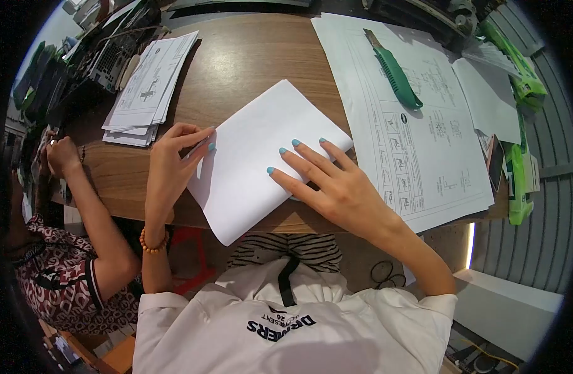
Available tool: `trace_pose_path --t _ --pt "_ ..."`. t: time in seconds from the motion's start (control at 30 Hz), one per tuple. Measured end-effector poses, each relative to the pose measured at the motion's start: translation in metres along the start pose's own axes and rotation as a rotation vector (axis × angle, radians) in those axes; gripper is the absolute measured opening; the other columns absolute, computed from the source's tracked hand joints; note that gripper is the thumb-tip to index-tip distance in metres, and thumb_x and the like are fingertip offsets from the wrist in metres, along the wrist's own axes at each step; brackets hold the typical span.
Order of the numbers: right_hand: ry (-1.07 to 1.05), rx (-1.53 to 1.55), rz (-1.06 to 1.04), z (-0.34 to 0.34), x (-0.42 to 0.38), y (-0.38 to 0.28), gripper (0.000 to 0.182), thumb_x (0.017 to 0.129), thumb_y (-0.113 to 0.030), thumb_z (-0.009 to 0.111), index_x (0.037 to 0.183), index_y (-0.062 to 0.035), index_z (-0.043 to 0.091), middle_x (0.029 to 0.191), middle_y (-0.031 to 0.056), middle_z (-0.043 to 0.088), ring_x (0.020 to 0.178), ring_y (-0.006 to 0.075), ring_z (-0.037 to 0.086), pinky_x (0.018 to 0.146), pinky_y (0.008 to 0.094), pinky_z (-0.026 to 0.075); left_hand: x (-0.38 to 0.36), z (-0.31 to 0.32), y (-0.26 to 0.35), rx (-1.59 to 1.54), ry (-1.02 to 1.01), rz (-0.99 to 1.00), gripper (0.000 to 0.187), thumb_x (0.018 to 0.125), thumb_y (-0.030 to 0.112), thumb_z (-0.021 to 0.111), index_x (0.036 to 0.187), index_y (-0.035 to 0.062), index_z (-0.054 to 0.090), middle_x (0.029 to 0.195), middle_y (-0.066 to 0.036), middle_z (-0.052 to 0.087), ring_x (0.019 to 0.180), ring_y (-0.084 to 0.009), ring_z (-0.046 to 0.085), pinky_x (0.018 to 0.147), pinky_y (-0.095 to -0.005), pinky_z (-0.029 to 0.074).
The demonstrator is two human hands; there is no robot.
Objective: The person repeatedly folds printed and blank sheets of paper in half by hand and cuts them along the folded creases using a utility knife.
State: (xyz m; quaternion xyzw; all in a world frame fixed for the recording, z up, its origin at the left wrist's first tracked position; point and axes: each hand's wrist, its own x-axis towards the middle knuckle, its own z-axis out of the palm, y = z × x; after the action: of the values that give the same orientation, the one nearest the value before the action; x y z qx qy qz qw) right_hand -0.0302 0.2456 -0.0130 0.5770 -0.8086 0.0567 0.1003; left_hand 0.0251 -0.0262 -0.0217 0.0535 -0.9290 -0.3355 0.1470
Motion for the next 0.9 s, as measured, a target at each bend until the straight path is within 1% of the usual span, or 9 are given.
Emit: trace_pose_path --t 0.4,0.5,0.57,0.6,0.67,0.7,0.73,0.8,0.9 --pt "-0.007 0.066 -0.027 0.005 0.0 0.003 0.047 0.084 -0.012 0.057 0.13 -0.0141 0.048 0.131 0.0099 0.051 0.122 0.0254 0.049 0.103 0.0461 0.037 -0.002 0.0 0.005 0.034 0.02 0.02 0.024 0.077 0.005 0.068 0.1 0.0067 0.07 0.091 -0.009 0.063 0.078 -0.0219 0.061 0.068 -0.0314 0.048" --pt "-0.026 0.076 -0.034 0.005 -0.001 0.003 0.047 0.084 -0.012 0.056 0.13 -0.0131 0.048 0.131 0.0108 0.05 0.123 0.0256 0.049 0.103 0.0461 0.037 -0.003 0.0 0.01 0.073 -0.004 0.01 0.027 0.078 0.008 0.069 0.105 0.0089 0.07 0.094 -0.009 0.063 0.085 -0.0189 0.06 0.071 -0.0299 0.047" --pt "-0.038 0.076 -0.035 0.006 -0.002 0.002 0.046 0.085 -0.012 0.055 0.13 -0.0125 0.048 0.132 0.0115 0.05 0.123 0.026 0.048 0.104 0.0463 0.037 -0.007 0.003 0.023 0.365 -0.014 0.008 0.029 0.079 0.019 0.068 0.106 0.008 0.068 0.106 -0.01 0.061 0.1 -0.0273 0.056 0.088 -0.0433 0.04" --pt "-0.052 0.065 -0.039 0.006 -0.002 0.002 0.046 0.086 -0.013 0.054 0.131 -0.0113 0.047 0.133 0.0126 0.049 0.123 0.027 0.048 0.104 0.0468 0.036 -0.011 0.009 0.026 0.366 -0.017 0.008 0.029 0.079 0.019 0.068 0.106 0.008 0.068 0.106 -0.01 0.061 0.1 -0.0273 0.056 0.088 -0.0433 0.04" --pt "-0.066 0.056 -0.042 0.005 -0.003 0.002 0.045 0.087 -0.013 0.054 0.131 -0.0101 0.047 0.133 0.0137 0.048 0.124 0.028 0.047 0.105 0.0473 0.035 -0.02 0.026 0.026 0.487 0.14 0.202 0.041 0.083 0.027 0.064 0.119 0.0081 0.059 0.127 -0.012 0.051 0.121 -0.0323 0.044 0.099 -0.0479 0.032" --pt "-0.089 0.072 -0.04 0.004 -0.003 0.001 0.047 0.087 -0.02 0.054 0.132 -0.0091 0.046 0.135 0.0147 0.047 0.125 0.0289 0.045 0.106 0.0479 0.033 -0.024 0.031 0.024 0.382 0.09 0.229 0.051 0.087 0.031 0.058 0.132 0.0076 0.047 0.141 -0.014 0.038 0.132 -0.0342 0.032 0.105 -0.0486 0.027" --pt "-0.112 0.087 -0.037 0.003 -0.002 0.001 0.049 0.088 -0.026 0.054 0.133 -0.0081 0.045 0.137 0.0158 0.045 0.127 0.0297 0.043 0.106 0.0485 0.031 -0.027 0.033 0.022 0.383 0.088 0.228 0.051 0.087 0.031 0.058 0.132 0.0076 0.047 0.141 -0.014 0.038 0.132 -0.0342 0.032 0.105 -0.0486 0.027" --pt "-0.147 0.125 -0.013 -0.002 -0.002 -0.001 0.056 0.085 -0.034 0.056 0.133 -0.0088 0.045 0.14 0.0157 0.041 0.13 0.0299 0.039 0.108 0.0485 0.029 -0.029 0.033 0.022 0.45 -0.164 0.317 0.053 0.091 0.027 0.05 0.141 0.0139 0.037 0.148 -0.011 0.03 0.137 -0.0326 0.024 0.11 -0.0499 0.019" --pt "-0.196 0.158 0.028 -0.003 -0.006 -0.004 0.067 0.082 -0.046 0.055 0.134 -0.0069 0.043 0.143 0.0164 0.036 0.133 0.0312 0.034 0.109 0.0507 0.025 -0.028 0.034 0.021 0.433 -0.178 0.328 0.054 0.09 0.032 0.05 0.14 0.0141 0.038 0.147 -0.011 0.032 0.137 -0.0315 0.025 0.109 -0.0528 0.019"
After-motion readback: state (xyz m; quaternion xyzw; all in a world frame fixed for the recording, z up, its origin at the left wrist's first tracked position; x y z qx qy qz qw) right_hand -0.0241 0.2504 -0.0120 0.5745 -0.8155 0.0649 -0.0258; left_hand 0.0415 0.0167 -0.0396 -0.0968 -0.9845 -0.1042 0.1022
